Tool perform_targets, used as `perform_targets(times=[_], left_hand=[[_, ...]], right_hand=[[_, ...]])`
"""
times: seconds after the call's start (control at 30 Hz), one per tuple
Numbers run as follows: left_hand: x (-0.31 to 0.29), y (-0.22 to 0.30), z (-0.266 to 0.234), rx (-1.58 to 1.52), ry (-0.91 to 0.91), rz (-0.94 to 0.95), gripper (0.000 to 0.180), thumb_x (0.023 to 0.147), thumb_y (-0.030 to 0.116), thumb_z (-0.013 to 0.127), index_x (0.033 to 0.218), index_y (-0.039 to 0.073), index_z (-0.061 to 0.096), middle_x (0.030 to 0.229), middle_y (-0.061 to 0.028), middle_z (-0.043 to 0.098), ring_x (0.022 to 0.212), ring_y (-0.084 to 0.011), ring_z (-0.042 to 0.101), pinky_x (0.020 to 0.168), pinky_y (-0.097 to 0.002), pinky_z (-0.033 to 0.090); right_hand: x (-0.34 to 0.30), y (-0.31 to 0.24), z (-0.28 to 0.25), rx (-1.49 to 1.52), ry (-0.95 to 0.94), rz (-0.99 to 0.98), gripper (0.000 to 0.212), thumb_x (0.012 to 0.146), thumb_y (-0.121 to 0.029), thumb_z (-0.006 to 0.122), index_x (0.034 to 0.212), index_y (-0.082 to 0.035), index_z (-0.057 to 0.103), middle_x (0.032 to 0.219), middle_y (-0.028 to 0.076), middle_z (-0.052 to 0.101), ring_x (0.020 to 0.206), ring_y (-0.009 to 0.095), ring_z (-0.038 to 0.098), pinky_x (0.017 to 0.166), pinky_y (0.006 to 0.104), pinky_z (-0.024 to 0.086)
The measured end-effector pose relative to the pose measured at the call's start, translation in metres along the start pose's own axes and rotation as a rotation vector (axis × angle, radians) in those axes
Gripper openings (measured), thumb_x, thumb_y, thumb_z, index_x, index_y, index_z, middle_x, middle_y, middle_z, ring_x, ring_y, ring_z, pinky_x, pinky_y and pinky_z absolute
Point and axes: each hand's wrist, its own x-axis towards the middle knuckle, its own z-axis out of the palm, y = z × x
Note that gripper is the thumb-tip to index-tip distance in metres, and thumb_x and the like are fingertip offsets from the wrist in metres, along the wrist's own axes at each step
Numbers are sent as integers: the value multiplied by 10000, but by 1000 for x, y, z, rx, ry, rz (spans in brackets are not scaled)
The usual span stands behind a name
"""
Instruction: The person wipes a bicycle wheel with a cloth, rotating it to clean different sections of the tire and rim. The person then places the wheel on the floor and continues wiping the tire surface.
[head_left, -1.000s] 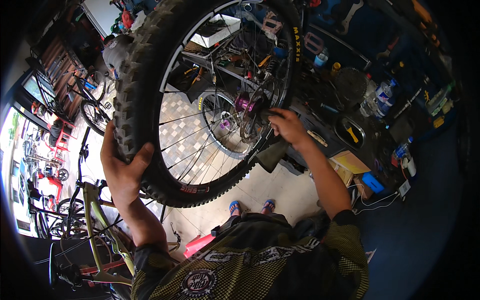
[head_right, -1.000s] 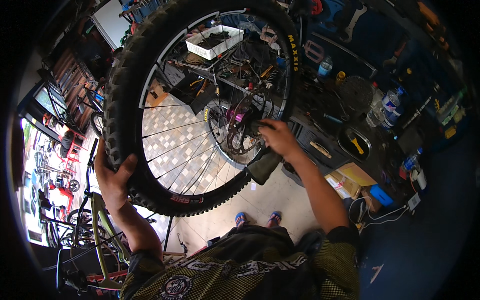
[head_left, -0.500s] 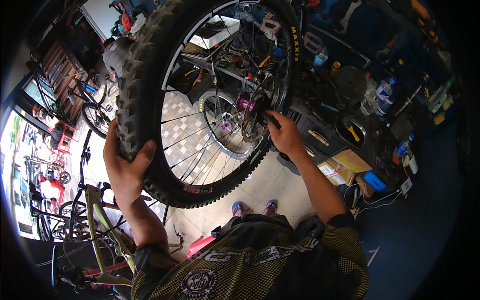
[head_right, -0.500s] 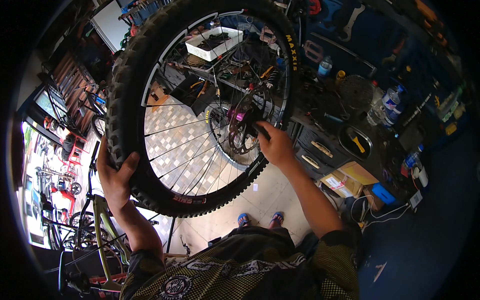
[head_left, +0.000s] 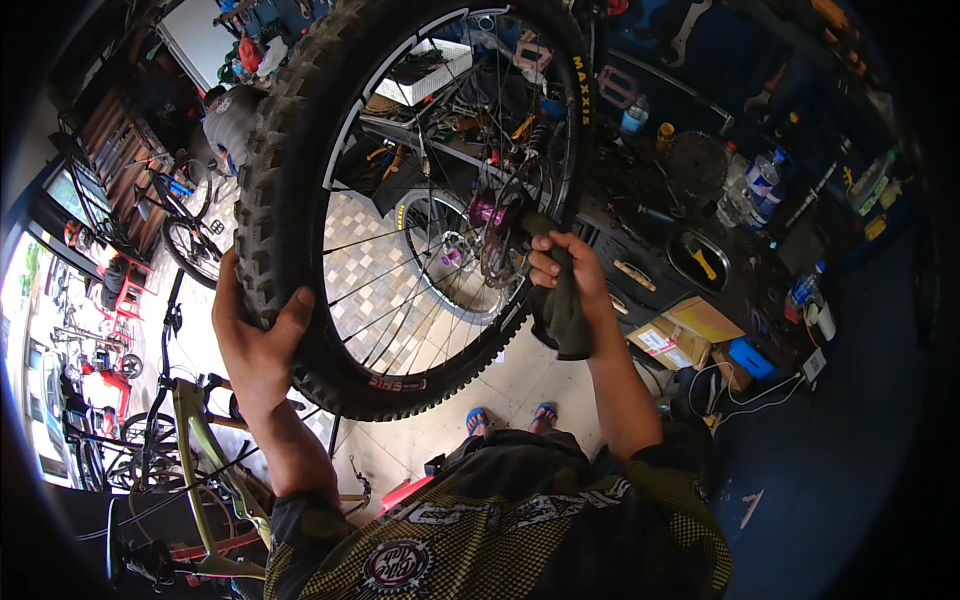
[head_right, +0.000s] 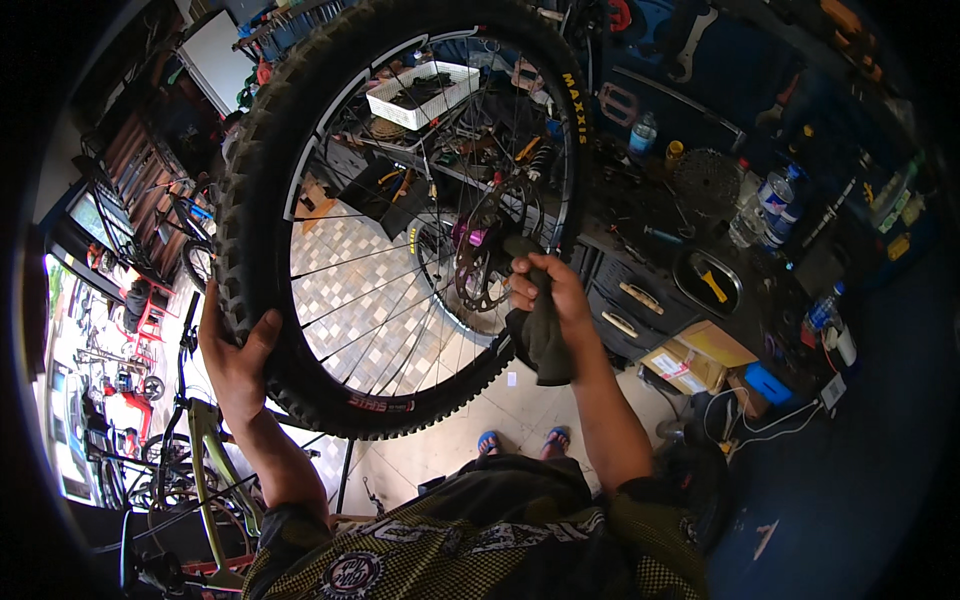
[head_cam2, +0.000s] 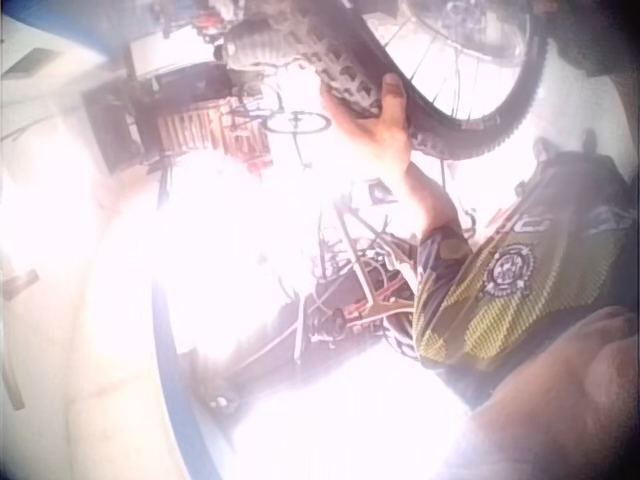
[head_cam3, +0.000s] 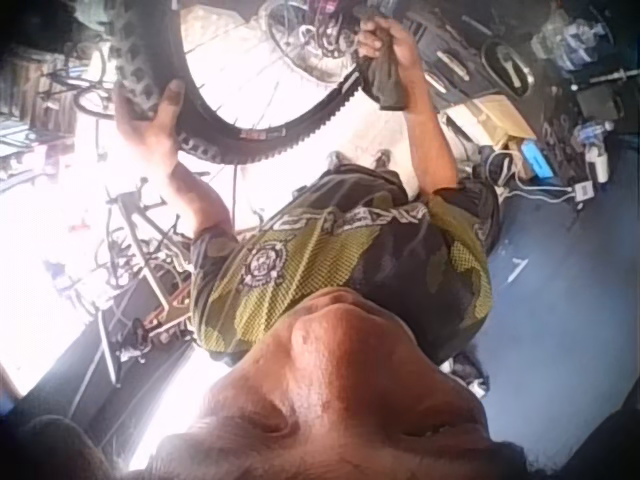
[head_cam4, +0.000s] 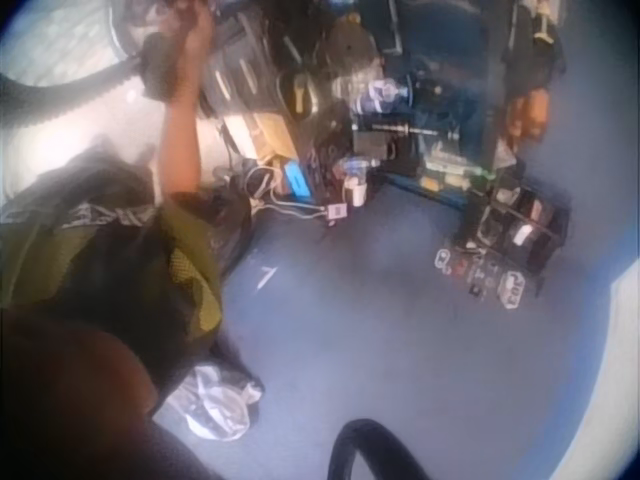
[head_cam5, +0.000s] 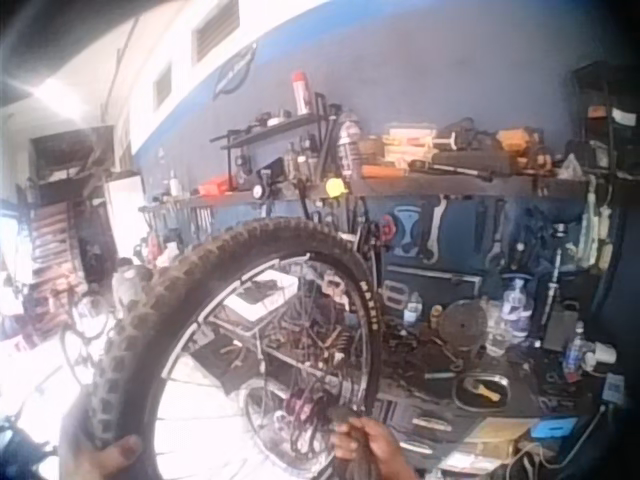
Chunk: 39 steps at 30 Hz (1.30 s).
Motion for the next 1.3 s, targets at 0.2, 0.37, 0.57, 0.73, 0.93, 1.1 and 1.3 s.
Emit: perform_targets(times=[0.2, 0.37, 0.57, 0.73, 0.93, 1.1, 1.3], left_hand=[[8, 1, 0, 24, -48, 9, 724, 792, 48, 792, 1415, -117, 463, 1162, -152, 676, 1013, -190, 664, 937, -308, 513], [11, 2, -1, 33, -76, 68, 685, 788, 60, 784, 1383, -112, 492, 1139, -145, 682, 990, -182, 665, 917, -299, 516], [7, 8, 4, 52, -66, 78, 698, 784, 72, 804, 1381, -113, 494, 1132, -148, 689, 984, -180, 670, 927, -303, 515], [3, 2, -1, 94, -28, 65, 719, 787, 104, 831, 1382, -122, 496, 1120, -149, 696, 979, -180, 672, 918, -301, 519], [16, -1, -13, 81, -78, 38, 810, 754, 158, 876, 1396, -153, 492, 1136, -158, 698, 975, -205, 670, 938, -308, 507], [23, 23, -58, 135, -66, 124, 895, 700, 133, 881, 1434, -154, 457, 1245, -221, 664, 1090, -270, 674, 1020, -366, 495], [43, -15, -25, 329, -657, 136, 645, 764, 61, 795, 1360, -49, 574, 1184, -184, 717, 1069, -221, 693, 957, -359, 534]], right_hand=[[-3, 20, -6, -1688, 288, -685, 300, 942, -80, 542, 1219, -66, 657, 855, 116, 639, 665, 236, 600, 650, 366, 509], [-18, -10, 38, -2700, 290, -561, 496, 863, -172, 707, 1352, -242, 658, 1024, 126, 626, 834, 324, 690, 720, 440, 573], [-11, 25, 21, -2284, 525, -549, 450, 890, -159, 671, 1339, -156, 641, 849, 106, 625, 722, 282, 639, 692, 415, 549], [-5, 20, 30, -612, 418, -152, 148, 981, -178, 551, 889, -68, 587, 645, 11, 496, 578, 113, 477, 544, 270, 400], [-81, -20, -41, -61, 31, -85, 271, 999, -313, 559, 811, -122, 519, 661, 1, 468, 605, 125, 453, 583, 283, 371], [-205, -4, -98, -110, 541, -425, 145, 955, -226, 630, 977, -113, 542, 777, -14, 518, 640, 132, 463, 624, 300, 401], [-328, 43, -135, -90, 1017, -544, 130, 909, -228, 655, 929, -125, 579, 765, -3, 576, 631, 150, 529, 604, 310, 469]])
